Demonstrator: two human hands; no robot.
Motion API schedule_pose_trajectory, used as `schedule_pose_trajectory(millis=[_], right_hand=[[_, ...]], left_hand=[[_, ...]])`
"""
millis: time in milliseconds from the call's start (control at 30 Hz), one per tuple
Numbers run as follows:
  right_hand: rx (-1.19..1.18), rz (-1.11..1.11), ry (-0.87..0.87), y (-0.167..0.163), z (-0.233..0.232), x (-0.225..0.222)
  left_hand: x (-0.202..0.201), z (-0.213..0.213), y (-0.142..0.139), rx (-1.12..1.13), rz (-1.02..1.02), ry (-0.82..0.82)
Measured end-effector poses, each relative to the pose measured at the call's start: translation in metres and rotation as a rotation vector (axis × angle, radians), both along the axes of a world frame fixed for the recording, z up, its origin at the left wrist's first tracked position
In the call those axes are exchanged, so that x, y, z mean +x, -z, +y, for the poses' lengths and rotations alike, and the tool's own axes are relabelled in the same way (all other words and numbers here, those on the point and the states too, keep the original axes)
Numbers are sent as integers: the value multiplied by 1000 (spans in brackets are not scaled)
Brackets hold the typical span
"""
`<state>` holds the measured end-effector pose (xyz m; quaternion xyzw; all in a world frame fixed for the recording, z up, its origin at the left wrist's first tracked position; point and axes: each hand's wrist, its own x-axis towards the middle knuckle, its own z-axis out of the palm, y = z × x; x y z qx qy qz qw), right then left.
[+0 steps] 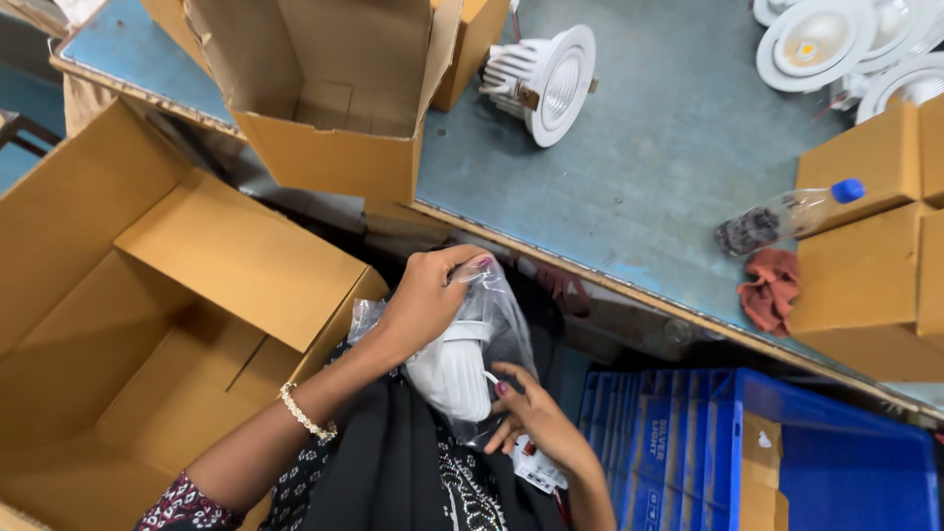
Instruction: The person wipes the surface of white LED downlight fixtures with a cloth, then places each fixture into a plastic bag and into a cardboard box. The person closes the box and places it into a larger shipping carton. The person repeats this process for multiple fixtures.
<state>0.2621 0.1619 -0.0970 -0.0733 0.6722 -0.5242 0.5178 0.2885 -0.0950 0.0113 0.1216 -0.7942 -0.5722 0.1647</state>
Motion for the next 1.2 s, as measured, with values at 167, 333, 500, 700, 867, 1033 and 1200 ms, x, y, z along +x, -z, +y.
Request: schedule_pose_trajectory(millis=[167, 333, 500, 700, 867, 1033, 1200], right_hand=[[-233, 57, 143, 35, -5, 15], [-20, 471, 519, 47, -17, 34], [402, 1008, 298, 62, 0, 14], [95, 815, 176, 109, 12, 4], [16, 882, 61, 130, 11, 10], [-67, 614, 111, 111, -10, 17], [-110, 403, 72, 65, -41, 19]], left_hand=[[13, -11, 37, -49, -11, 78], [20, -22, 64, -99, -105, 191], [28, -22, 79, -206, -7, 477], [56, -21, 81, -329, -492, 532], [82, -8, 103, -679, -922, 510], [89, -5, 162, -639, -873, 193], [61, 6, 194, -310, -530, 86]])
